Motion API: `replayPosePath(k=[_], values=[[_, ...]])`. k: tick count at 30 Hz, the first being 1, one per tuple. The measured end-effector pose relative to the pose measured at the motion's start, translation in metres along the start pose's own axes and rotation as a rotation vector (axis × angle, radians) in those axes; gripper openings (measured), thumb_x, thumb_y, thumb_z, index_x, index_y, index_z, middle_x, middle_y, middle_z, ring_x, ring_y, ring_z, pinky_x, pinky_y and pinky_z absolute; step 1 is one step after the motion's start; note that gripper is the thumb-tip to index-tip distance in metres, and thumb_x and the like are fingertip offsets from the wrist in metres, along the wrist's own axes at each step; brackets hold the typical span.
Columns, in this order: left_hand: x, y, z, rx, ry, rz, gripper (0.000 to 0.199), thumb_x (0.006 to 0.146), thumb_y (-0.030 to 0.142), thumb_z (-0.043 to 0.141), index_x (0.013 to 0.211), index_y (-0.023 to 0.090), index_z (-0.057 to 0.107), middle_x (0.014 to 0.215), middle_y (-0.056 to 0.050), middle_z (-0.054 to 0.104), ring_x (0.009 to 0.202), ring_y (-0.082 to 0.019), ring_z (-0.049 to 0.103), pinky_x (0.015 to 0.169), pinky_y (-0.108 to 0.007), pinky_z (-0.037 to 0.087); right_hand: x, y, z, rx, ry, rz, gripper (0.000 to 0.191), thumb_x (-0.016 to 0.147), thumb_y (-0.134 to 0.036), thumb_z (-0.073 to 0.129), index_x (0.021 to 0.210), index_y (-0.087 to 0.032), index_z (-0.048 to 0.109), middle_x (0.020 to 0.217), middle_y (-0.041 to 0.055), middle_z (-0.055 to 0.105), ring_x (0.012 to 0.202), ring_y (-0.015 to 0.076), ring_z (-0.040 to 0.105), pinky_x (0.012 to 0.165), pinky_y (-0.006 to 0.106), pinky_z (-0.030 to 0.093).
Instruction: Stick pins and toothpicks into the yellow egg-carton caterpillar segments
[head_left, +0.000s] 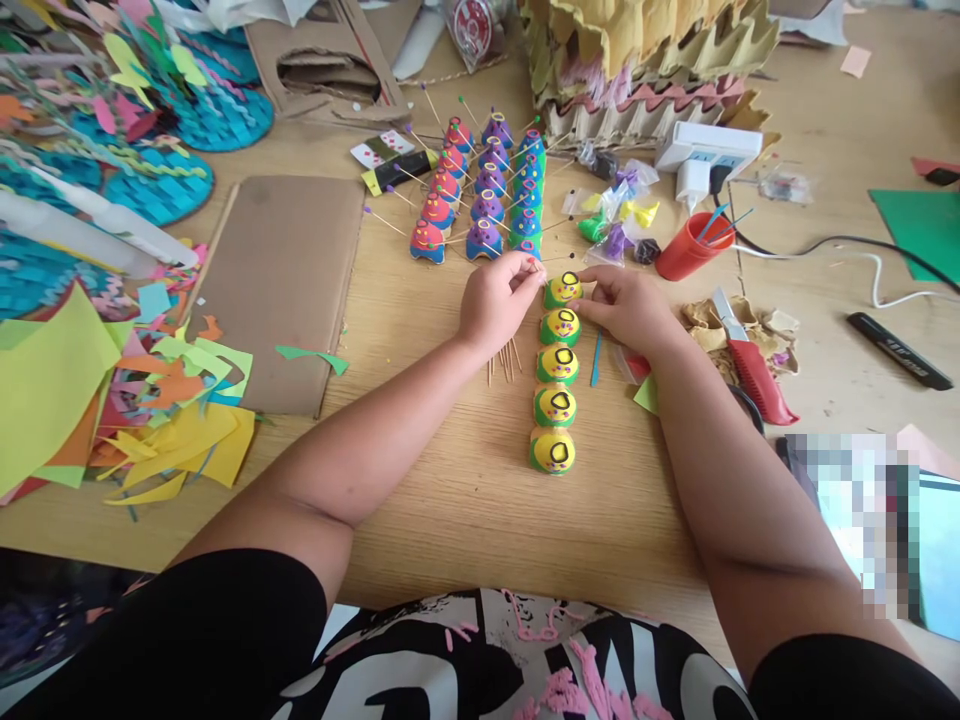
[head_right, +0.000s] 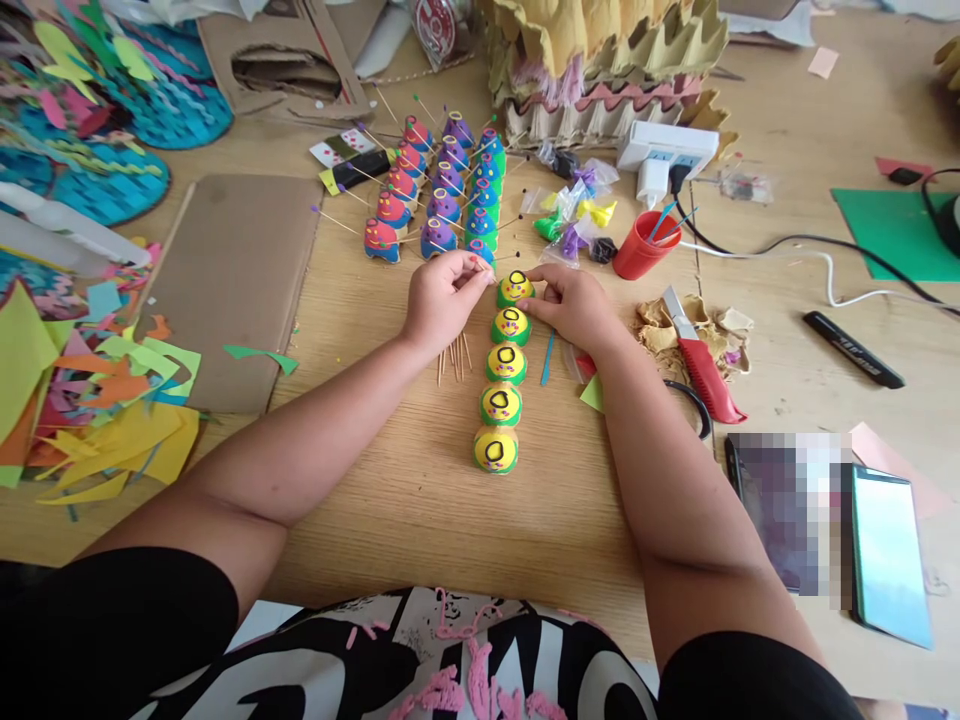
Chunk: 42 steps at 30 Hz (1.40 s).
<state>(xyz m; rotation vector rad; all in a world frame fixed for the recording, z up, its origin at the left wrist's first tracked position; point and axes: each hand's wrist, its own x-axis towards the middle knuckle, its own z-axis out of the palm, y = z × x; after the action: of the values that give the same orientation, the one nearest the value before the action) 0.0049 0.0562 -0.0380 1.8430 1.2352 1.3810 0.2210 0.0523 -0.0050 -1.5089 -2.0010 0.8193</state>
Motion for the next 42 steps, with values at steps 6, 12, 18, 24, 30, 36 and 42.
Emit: replayPosePath(k=[6, 12, 18, 24, 30, 36, 42], values=[[-0.001, -0.0016, 0.0, 0.039, -0.014, 0.032, 0.009, 0.095, 0.023, 0.063, 0.092, 0.019, 0.071, 0.089, -0.002, 0.08, 0.077, -0.014, 0.074, 0.073, -0.024, 0.054, 0.0005, -0.0001, -0.0008, 0.0, -0.013, -0.005, 0.05, 0.082, -0.057, 0.08, 0.116, -0.021, 0.073, 0.063, -0.0039, 0.053, 0.059, 0.0145, 0.046, 0.061, 0.032, 0.036], [-0.0011, 0.0008, -0.0003, 0.07, -0.017, 0.032, 0.01, 0.095, 0.023, 0.062, 0.091, 0.02, 0.071, 0.089, -0.002, 0.079, 0.077, -0.014, 0.073, 0.074, -0.024, 0.054, 0.0002, 0.0003, -0.0012, 0.01, -0.017, -0.013, 0.052, 0.081, -0.059, 0.08, 0.116, -0.021, 0.072, 0.064, -0.0039, 0.052, 0.061, 0.0148, 0.047, 0.062, 0.032, 0.037], [-0.0013, 0.0033, -0.0006, 0.082, -0.028, 0.026, 0.01, 0.094, 0.023, 0.062, 0.089, 0.02, 0.07, 0.088, -0.002, 0.08, 0.077, -0.015, 0.073, 0.074, -0.025, 0.053, -0.0008, -0.0013, -0.0014, 0.008, -0.017, 0.004, 0.049, 0.081, -0.056, 0.08, 0.115, -0.02, 0.073, 0.064, -0.0041, 0.053, 0.061, 0.0151, 0.047, 0.064, 0.032, 0.038], [-0.0017, 0.0038, -0.0003, 0.088, -0.028, 0.02, 0.009, 0.094, 0.022, 0.063, 0.088, 0.02, 0.07, 0.088, -0.002, 0.079, 0.077, -0.016, 0.073, 0.075, -0.026, 0.053, -0.0002, 0.0, -0.0011, 0.011, -0.014, -0.015, 0.049, 0.082, -0.056, 0.08, 0.115, -0.021, 0.072, 0.063, -0.0048, 0.051, 0.06, 0.0148, 0.046, 0.063, 0.033, 0.037], [-0.0024, 0.0052, -0.0011, 0.104, -0.023, 0.033, 0.011, 0.094, 0.022, 0.063, 0.088, 0.02, 0.072, 0.086, -0.002, 0.08, 0.076, -0.015, 0.073, 0.072, -0.026, 0.053, 0.0002, 0.0008, -0.001, 0.0, -0.011, 0.013, 0.049, 0.081, -0.055, 0.08, 0.114, -0.021, 0.073, 0.062, -0.0048, 0.052, 0.059, 0.0147, 0.046, 0.063, 0.033, 0.037], [-0.0008, 0.0033, 0.0016, 0.037, -0.034, 0.022, 0.01, 0.094, 0.023, 0.063, 0.09, 0.019, 0.071, 0.09, -0.003, 0.08, 0.078, -0.014, 0.073, 0.075, -0.024, 0.055, 0.0003, 0.0005, -0.0007, 0.015, 0.0, -0.008, 0.051, 0.079, -0.059, 0.081, 0.112, -0.022, 0.073, 0.061, -0.0048, 0.052, 0.058, 0.0147, 0.046, 0.061, 0.032, 0.037], [0.0022, 0.001, 0.0038, -0.08, -0.039, -0.029, 0.004, 0.094, 0.021, 0.066, 0.092, 0.019, 0.068, 0.096, -0.003, 0.079, 0.084, -0.014, 0.074, 0.081, -0.026, 0.058, -0.0008, -0.0022, -0.0003, 0.029, -0.003, 0.013, 0.057, 0.076, -0.064, 0.081, 0.112, -0.02, 0.073, 0.06, -0.0053, 0.052, 0.056, 0.0139, 0.044, 0.059, 0.032, 0.036]])
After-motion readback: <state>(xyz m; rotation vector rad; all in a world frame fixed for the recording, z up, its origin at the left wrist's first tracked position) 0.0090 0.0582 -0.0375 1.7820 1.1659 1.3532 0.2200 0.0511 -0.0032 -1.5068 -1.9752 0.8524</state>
